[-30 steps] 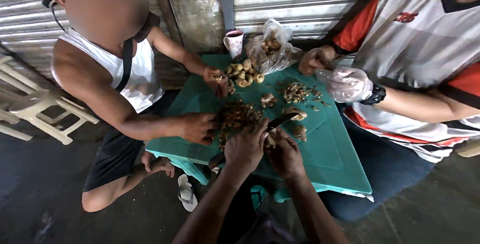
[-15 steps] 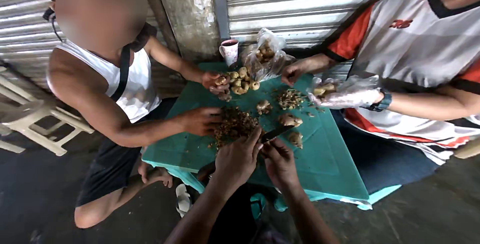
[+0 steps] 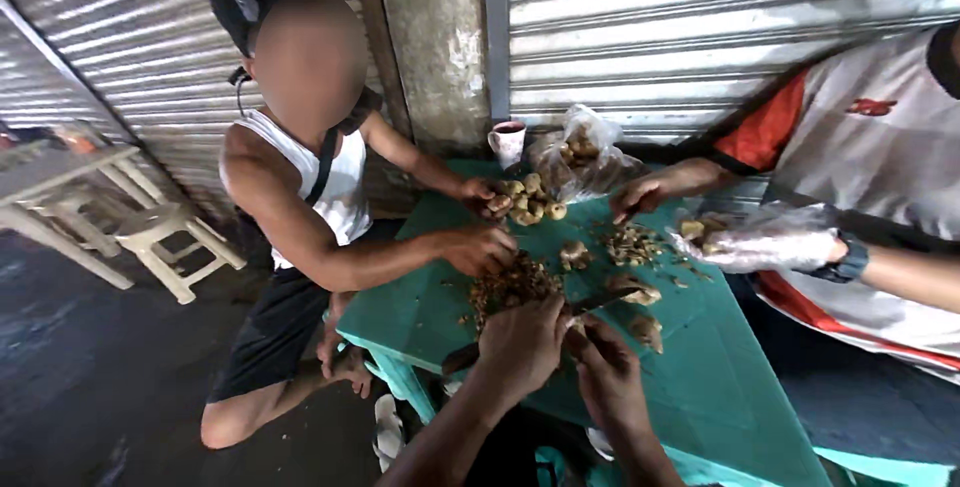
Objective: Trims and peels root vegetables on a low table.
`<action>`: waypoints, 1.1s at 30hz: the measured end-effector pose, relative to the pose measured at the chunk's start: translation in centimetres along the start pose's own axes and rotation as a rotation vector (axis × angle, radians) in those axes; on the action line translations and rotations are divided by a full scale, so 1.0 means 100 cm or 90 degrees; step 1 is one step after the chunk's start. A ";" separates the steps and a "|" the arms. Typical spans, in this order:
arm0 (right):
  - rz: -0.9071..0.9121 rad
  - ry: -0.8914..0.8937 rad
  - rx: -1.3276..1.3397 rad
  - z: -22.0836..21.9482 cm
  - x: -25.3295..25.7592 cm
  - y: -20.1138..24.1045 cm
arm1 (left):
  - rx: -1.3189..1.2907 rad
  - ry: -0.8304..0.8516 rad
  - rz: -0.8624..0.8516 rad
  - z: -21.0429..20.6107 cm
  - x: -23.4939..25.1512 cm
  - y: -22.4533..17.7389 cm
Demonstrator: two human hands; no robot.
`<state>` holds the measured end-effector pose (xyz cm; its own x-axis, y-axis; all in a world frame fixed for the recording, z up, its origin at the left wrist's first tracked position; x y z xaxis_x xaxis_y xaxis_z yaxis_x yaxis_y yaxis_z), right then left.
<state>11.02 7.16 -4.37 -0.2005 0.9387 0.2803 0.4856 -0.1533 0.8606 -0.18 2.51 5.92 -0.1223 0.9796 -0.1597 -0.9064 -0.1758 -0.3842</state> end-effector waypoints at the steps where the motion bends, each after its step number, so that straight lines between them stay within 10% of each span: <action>1: 0.008 0.006 -0.007 -0.001 0.000 0.000 | 0.011 -0.008 0.008 0.002 0.001 0.000; 7: 0.059 0.030 -0.051 -0.001 -0.002 -0.001 | -0.147 0.012 0.022 0.003 0.004 0.008; 15: 0.243 0.035 -0.526 0.002 0.011 0.014 | -0.190 0.047 0.023 -0.003 0.015 0.015; 33: 0.257 0.033 -0.634 0.003 0.015 0.009 | -0.209 0.028 0.056 -0.021 0.020 0.020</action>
<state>11.46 8.50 -3.29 -0.2283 0.7513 0.6192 -0.3826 -0.6540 0.6526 -1.38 3.93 2.96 -0.1699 0.9552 -0.2422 -0.7133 -0.2888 -0.6386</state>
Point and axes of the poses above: each hand's wrist, its own x-axis towards the middle knuckle, its own z-axis out of the back of the hand, y = z × x, the point moved 3 cm from there along x, towards the middle knuckle, and after that the axes turned 1 degree about -x, right-handed, at the moved point
